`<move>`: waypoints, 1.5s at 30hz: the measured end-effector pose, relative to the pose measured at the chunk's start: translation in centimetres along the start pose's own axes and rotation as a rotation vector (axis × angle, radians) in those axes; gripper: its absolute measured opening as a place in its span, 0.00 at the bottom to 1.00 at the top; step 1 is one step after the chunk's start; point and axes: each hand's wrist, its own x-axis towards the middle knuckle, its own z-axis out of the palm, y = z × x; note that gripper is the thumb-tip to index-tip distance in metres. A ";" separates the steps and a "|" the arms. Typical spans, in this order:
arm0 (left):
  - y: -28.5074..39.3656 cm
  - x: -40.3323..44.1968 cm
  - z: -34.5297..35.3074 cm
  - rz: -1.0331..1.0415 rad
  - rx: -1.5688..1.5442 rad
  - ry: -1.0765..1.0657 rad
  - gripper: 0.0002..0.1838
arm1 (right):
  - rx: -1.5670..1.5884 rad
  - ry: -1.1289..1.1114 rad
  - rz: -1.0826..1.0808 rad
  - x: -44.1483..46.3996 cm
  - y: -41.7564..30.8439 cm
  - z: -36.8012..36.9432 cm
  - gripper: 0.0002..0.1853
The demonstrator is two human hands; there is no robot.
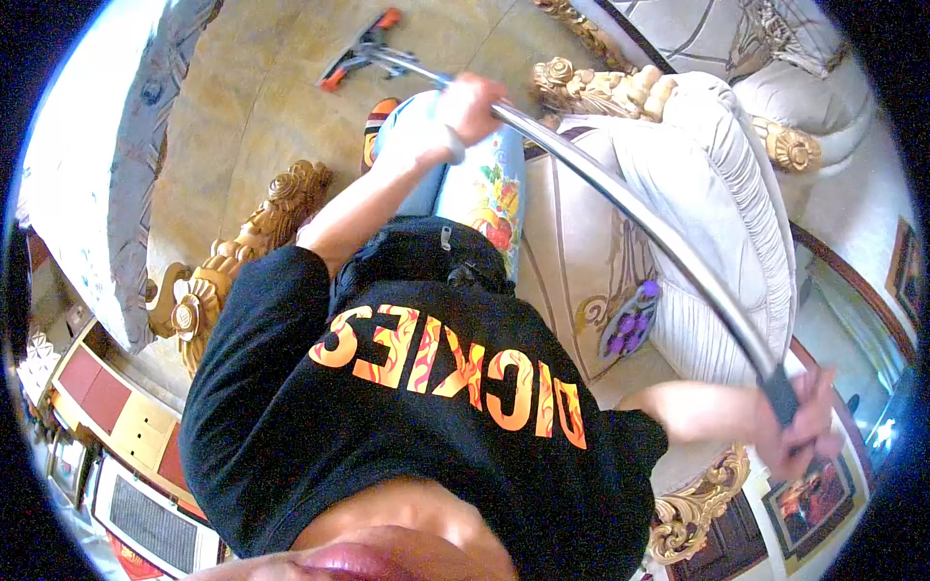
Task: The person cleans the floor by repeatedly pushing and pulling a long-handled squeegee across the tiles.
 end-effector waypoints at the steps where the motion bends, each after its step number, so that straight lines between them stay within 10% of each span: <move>1: 2.4 0.1 -0.7 0.059 -0.061 -0.058 0.08 | 0.093 0.095 -0.071 0.0 -1.4 1.5 0.05; 9: 2.2 3.2 -2.2 0.242 0.052 -0.346 0.08 | 0.002 0.387 -0.330 -4.3 -2.8 11.3 0.05; 17: -9.3 9.3 -3.1 0.168 0.248 0.141 0.06 | -0.109 0.360 -0.237 -9.0 9.1 19.8 0.03; 26: -12.3 7.6 -7.4 0.196 0.521 0.024 0.08 | -0.158 -0.286 0.178 -15.0 24.0 26.2 0.07; 31: -8.6 5.0 -5.5 0.388 0.705 0.053 0.11 | -0.172 -0.298 0.311 -15.8 19.2 22.4 0.07; 39: 7.0 -2.3 -2.5 0.702 -0.044 -0.108 0.08 | -0.276 -0.353 0.237 -13.8 2.8 9.1 0.04; 45: 6.6 -1.6 -3.6 0.799 -0.213 -0.192 0.10 | -0.169 -0.192 0.242 -13.3 2.9 11.5 0.05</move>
